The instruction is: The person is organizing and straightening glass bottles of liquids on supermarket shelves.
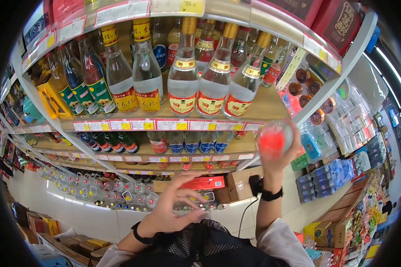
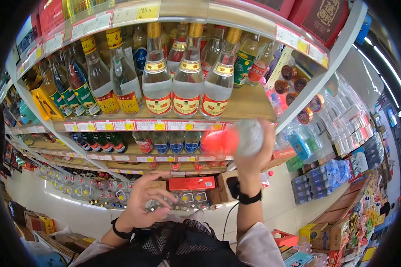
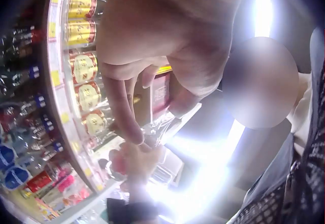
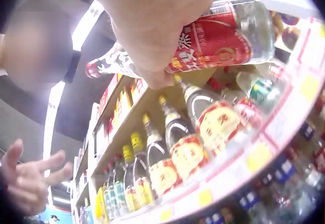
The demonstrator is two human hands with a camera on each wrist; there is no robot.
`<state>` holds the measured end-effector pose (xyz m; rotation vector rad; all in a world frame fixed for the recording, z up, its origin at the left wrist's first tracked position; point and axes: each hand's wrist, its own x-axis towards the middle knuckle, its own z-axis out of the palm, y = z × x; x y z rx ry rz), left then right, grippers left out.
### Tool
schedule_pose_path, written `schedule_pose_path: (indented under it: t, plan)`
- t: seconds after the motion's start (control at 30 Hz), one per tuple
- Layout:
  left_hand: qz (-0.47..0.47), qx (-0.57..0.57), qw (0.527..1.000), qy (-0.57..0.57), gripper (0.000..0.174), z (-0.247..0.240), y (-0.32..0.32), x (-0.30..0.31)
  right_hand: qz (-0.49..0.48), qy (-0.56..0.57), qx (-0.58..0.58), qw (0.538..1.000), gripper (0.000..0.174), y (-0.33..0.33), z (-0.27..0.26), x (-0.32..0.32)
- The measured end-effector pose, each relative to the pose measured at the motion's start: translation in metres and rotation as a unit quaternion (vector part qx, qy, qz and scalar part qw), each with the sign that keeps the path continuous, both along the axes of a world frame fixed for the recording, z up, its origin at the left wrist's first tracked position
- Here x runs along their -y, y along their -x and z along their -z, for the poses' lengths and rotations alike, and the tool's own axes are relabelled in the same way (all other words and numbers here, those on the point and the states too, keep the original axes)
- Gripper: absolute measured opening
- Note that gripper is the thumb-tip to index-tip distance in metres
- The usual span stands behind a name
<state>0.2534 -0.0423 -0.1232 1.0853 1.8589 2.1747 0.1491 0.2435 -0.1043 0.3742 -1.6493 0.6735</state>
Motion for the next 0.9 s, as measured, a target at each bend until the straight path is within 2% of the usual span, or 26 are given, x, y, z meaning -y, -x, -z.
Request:
schedule_pose_path:
  t: [0.03,0.07,0.13,0.27,0.37,0.43,0.5,0.53,0.6,0.63,0.77,0.83,0.9]
  plan:
    - [-0.024,0.012,1.000,0.014,0.081,0.006,0.000,0.005,0.082,-0.032,0.046,0.995,0.072,0.002,-0.019,-0.012]
    - [-0.051,0.025,0.998,0.026,0.078,0.010,-0.001,0.009,0.084,-0.035,0.040,0.995,0.072,0.008,-0.031,-0.019]
    - [-0.064,0.022,0.997,0.025,0.071,0.018,-0.004,0.014,0.174,-0.007,0.163,0.971,0.079,0.020,-0.051,-0.031]
    - [-0.086,0.086,0.992,0.015,0.065,0.024,-0.009,0.010,0.168,-0.003,0.245,0.955,0.079,0.051,-0.063,-0.057]
    - [-0.080,0.078,0.992,0.055,0.058,0.028,-0.007,0.007,0.139,-0.014,0.217,0.966,0.076,0.079,-0.067,-0.066]
    - [-0.085,0.127,0.985,0.074,0.046,0.026,-0.008,0.004,0.127,-0.015,0.204,0.971,0.076,0.084,-0.077,-0.057]
    - [-0.088,0.138,0.984,0.069,0.044,0.030,-0.007,0.003,-0.020,0.082,0.277,0.957,0.073,0.083,-0.086,-0.046]
    - [-0.089,0.147,0.983,0.063,0.043,0.033,-0.005,0.003,-0.022,0.083,0.278,0.957,0.073,0.093,-0.080,-0.050]
    - [-0.107,0.146,0.982,0.058,0.042,0.038,-0.005,0.004,-0.135,0.118,0.262,0.948,0.069,0.114,-0.066,-0.055]
    - [-0.124,0.146,0.980,0.052,0.041,0.040,-0.005,0.005,-0.162,0.131,0.262,0.942,0.064,0.114,-0.063,-0.053]
    - [-0.140,0.179,0.973,0.043,0.038,0.048,-0.003,0.013,-0.207,0.142,0.275,0.928,0.060,0.121,-0.059,-0.048]
    - [-0.154,0.186,0.970,0.013,0.034,0.052,0.001,0.015,-0.236,0.191,0.286,0.909,0.057,0.121,-0.061,-0.042]
    - [-0.162,0.191,0.968,0.013,0.031,0.058,0.005,0.021,-0.233,0.208,0.279,0.908,0.055,0.121,-0.058,-0.040]
